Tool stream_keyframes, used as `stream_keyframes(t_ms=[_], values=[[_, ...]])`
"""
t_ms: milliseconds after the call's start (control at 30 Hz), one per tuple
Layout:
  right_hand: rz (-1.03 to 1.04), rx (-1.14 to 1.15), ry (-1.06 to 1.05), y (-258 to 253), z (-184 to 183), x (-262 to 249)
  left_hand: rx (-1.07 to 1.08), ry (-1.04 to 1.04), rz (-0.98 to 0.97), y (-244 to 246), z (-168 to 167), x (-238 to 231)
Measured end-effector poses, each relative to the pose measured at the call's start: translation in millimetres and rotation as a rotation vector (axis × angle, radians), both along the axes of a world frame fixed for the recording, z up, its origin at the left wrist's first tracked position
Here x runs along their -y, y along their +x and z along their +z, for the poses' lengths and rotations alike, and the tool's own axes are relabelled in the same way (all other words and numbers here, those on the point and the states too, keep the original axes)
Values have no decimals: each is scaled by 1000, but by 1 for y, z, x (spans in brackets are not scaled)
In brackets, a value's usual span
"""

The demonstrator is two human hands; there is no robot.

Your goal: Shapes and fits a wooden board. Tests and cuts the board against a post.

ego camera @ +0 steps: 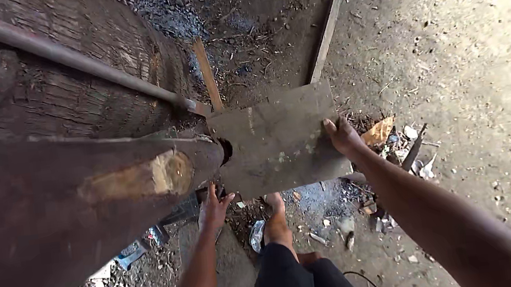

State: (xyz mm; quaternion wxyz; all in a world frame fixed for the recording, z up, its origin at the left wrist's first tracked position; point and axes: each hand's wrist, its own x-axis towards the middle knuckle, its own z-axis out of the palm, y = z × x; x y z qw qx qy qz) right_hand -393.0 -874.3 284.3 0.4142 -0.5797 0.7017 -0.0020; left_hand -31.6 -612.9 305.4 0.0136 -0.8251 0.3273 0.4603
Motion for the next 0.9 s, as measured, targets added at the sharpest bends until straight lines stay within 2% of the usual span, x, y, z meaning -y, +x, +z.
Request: stream_keyframes(t_ms=[100, 167, 267, 333, 400, 467, 533, 767, 900], values=[[-44, 195, 139, -29, 0, 13, 6, 55, 15, -1, 2, 2], [-205, 246, 173, -54, 2, 29, 1, 92, 11, 0, 5, 6], [-416, 243, 174, -88, 1, 61, -26, 132, 18, 1, 9, 11], [-449, 181, 153, -67, -5, 64, -61, 145, 38, 2, 14, 14], [-391, 112, 88, -3, -10, 54, -89, 147, 59, 1, 20, 21], [-290, 114, 98, 21, -14, 49, -83, 152, 65, -2, 23, 21], [-231, 139, 141, 17, -16, 51, -67, 167, 61, -2, 20, 19], [-202, 120, 99, 13, -18, 54, -20, 212, 24, -3, 14, 19], [-169, 125, 144, 12, -15, 58, -10, 151, 127, -13, 13, 12]])
